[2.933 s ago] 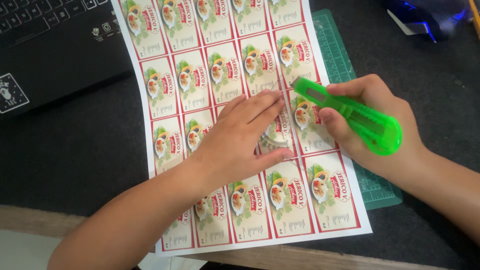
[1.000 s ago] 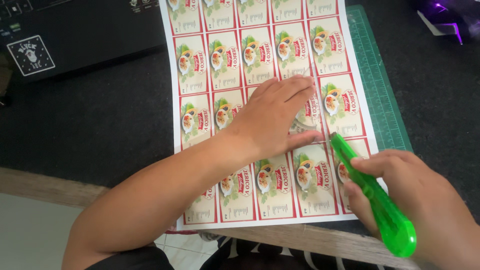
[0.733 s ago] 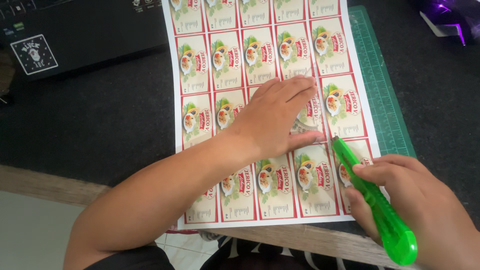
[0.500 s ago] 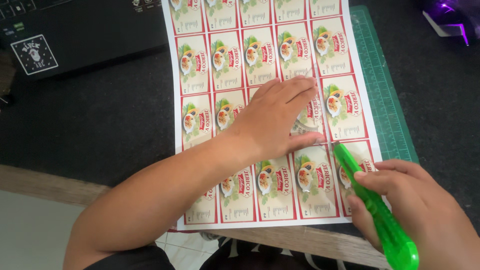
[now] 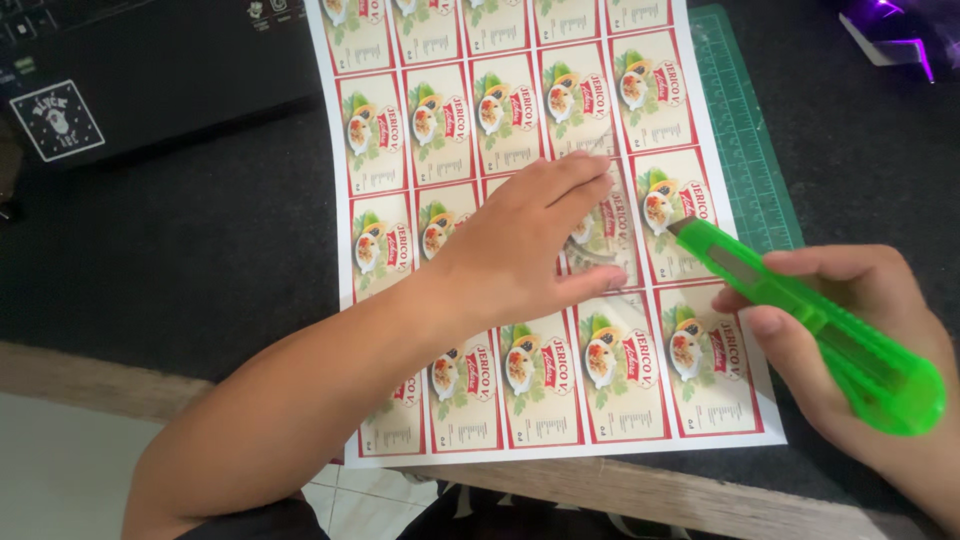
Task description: The person retrieves a printed sheet of labels from an Epson printer, places it on a green cutting mat, and uses a green utility knife to cut the sheet into individual labels along the printed grid lines.
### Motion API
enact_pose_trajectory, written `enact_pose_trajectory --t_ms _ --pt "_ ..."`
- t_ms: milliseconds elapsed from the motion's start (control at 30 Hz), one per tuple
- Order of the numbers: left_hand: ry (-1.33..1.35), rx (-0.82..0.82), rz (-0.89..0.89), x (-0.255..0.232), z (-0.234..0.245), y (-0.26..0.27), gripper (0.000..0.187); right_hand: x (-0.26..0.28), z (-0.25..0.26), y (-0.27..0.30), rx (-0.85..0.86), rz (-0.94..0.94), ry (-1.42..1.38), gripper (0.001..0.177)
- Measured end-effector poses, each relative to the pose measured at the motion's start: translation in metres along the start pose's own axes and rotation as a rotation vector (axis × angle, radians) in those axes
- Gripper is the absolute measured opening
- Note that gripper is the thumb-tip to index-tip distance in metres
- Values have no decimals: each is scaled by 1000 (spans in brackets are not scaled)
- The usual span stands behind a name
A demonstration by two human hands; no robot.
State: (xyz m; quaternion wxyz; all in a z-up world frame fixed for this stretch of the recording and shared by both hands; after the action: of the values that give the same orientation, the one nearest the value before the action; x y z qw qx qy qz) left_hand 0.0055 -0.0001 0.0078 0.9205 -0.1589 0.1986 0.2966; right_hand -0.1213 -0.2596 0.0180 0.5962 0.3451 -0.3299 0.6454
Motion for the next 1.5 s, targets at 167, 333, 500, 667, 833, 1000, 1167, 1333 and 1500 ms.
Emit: enact_pose_trajectory --t_ms 167,333,500,667,833,1000,1167,1333,1500 --pt "-30 2 -22 -1 4 2 74 1 1 -1 47 7 -32 40" --pt "-13 -13 -26 -1 5 2 75 2 3 2 52 -20 -46 40" --pt "-17 -20 -46 -2 5 0 72 -1 3 2 44 -4 -79 39" --pt "-22 8 -23 -2 5 -1 72 -3 3 3 58 8 -82 40" --pt "-29 17 -10 -3 5 -1 72 -3 2 2 34 -27 -72 40" --pt "-33 20 -10 -3 5 -1 73 -1 0 1 31 -21 -113 40" --pt "-37 11 -8 -3 4 -1 73 -1 0 2 30 -33 -101 40" --pt "-33 0 -5 -3 5 -1 74 -1 1 3 33 -29 -101 41" --pt "-21 -1 5 -4 4 -1 74 -1 0 2 29 -41 -102 41"
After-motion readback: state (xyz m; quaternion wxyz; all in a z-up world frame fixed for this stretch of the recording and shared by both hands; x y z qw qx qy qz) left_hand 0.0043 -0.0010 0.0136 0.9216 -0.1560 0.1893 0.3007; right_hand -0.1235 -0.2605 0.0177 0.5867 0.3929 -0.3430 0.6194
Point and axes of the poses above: each hand's wrist, its own y-axis away from the middle knuckle, its own z-axis out of the back of the hand, x = y × z, the point moved 1 cm from there along -y, towards the middle knuckle, and after that the axes turned 8 degrees about x, right-handed, at the moved point
